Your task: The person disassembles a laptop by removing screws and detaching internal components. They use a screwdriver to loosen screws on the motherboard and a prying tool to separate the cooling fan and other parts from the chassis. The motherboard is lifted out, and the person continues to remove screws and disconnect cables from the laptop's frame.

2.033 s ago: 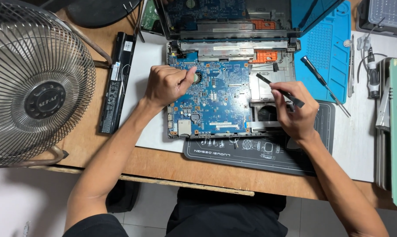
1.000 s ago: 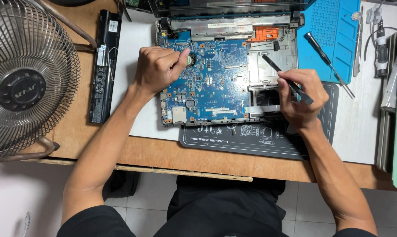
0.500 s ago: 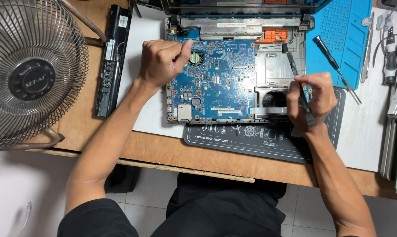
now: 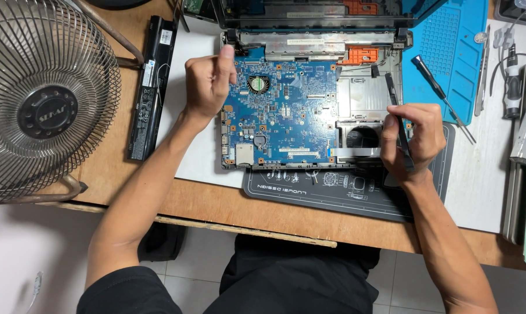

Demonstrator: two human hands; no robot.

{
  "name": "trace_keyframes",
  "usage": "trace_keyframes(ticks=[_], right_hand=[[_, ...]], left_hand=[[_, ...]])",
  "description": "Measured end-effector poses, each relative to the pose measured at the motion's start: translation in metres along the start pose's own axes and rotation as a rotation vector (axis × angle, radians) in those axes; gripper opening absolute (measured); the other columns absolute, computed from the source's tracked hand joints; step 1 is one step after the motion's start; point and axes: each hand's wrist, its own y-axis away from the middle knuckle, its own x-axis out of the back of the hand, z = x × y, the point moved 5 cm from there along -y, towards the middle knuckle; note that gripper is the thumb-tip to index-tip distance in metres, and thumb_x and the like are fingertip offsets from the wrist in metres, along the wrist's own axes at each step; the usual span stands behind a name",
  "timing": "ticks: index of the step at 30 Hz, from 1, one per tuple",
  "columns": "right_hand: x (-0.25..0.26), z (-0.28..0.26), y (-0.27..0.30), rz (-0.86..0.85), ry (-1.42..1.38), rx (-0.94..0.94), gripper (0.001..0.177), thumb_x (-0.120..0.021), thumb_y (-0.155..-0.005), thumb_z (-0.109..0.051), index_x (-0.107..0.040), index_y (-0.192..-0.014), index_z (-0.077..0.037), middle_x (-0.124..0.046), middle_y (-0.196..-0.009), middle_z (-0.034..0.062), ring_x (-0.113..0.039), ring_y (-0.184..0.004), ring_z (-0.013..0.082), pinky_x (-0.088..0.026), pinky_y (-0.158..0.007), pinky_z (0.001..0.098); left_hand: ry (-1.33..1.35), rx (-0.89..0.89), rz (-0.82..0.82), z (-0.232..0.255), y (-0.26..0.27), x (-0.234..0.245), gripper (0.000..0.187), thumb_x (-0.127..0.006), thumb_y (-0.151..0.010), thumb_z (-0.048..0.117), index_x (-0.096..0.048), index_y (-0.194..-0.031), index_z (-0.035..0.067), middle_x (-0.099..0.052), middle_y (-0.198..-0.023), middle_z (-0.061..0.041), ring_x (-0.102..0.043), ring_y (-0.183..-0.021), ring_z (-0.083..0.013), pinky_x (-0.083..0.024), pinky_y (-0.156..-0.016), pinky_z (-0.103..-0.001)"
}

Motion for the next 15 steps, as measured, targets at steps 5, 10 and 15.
trace_keyframes(ticks=[5,10,15], right_hand=[[0.0,-0.001,-0.001,0.003,0.009,0.006,0.005,-0.06,-0.106,0.009,-0.062,-0.11,0.01,-0.066,-0.097,0.0236,-0.06,-0.087,0.0364,-0.046,-0.075,0.0415],[0.0,0.0,-0.001,-0.001,-0.001,0.016,0.005,-0.06,-0.105,0.01,-0.062,-0.109,0.011,-0.066,-0.098,0.0239,-0.06,-0.087,0.037,-0.047,-0.076,0.0424],[0.0,0.002,0.001,0.006,-0.007,0.006,0.01,-0.062,-0.102,0.014,-0.061,-0.111,0.009,-0.065,-0.098,0.0237,-0.06,-0.088,0.0362,-0.047,-0.075,0.0416]], left_hand=[[0.142,0.164,0.103,0.012,-0.01,0.01,0.071,-0.026,-0.112,0.041,-0.062,-0.065,0.001,-0.054,-0.056,-0.006,-0.046,-0.052,-0.0142,-0.036,-0.057,-0.03],[0.118,0.205,0.138,0.013,-0.012,0.013,0.071,-0.024,-0.112,0.043,-0.063,-0.07,0.001,-0.042,-0.053,-0.003,-0.039,-0.051,-0.0126,-0.034,-0.058,-0.029],[0.075,0.137,0.078,0.009,-0.009,0.007,0.054,-0.025,-0.113,0.038,-0.061,-0.091,0.005,-0.036,-0.056,0.0,-0.035,-0.049,-0.0112,-0.029,-0.05,-0.028]])
